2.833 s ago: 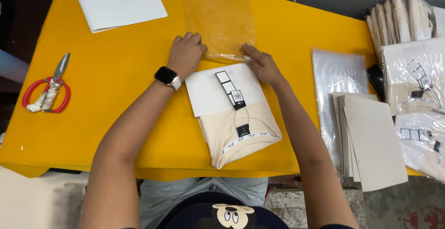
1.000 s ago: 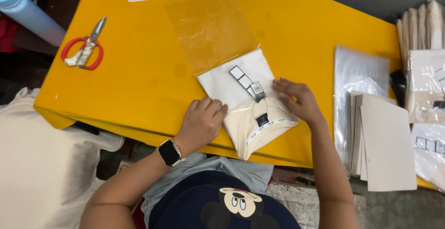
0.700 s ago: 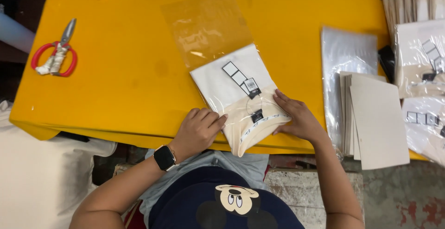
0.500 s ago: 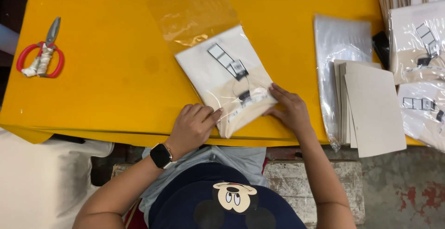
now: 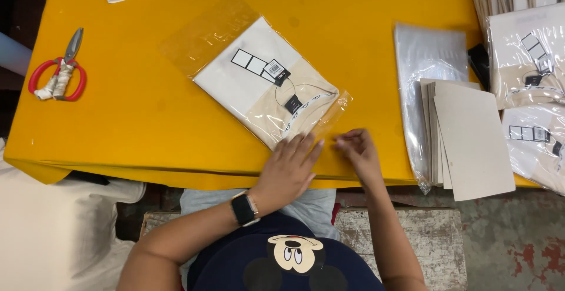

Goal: Folding a t-shirt using a cardboard template and placing it into a plastic bag.

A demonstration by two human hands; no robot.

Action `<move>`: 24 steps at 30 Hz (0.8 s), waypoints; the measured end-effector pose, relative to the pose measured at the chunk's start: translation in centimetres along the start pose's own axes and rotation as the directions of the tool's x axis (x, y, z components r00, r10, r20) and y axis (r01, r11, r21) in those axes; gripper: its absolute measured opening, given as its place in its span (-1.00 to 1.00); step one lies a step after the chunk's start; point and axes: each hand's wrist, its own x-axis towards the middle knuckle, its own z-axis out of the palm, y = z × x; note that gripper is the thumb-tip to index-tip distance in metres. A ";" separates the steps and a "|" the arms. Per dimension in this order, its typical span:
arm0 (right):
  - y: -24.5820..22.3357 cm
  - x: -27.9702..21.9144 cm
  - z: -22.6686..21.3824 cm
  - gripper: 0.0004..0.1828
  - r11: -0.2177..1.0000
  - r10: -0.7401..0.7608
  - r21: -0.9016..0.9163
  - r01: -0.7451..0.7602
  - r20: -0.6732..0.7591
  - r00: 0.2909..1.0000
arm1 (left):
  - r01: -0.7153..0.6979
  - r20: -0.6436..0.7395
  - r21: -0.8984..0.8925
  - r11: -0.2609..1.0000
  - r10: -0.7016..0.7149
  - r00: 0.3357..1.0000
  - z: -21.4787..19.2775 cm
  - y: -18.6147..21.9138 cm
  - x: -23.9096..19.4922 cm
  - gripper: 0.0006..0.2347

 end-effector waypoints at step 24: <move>0.0 1.7 15.2 -0.25 -0.179 -0.293 0.875 -0.450 0.390 0.873 | -0.030 -0.053 -0.023 0.999 0.028 0.998 9.1 2.3 0.5 -0.62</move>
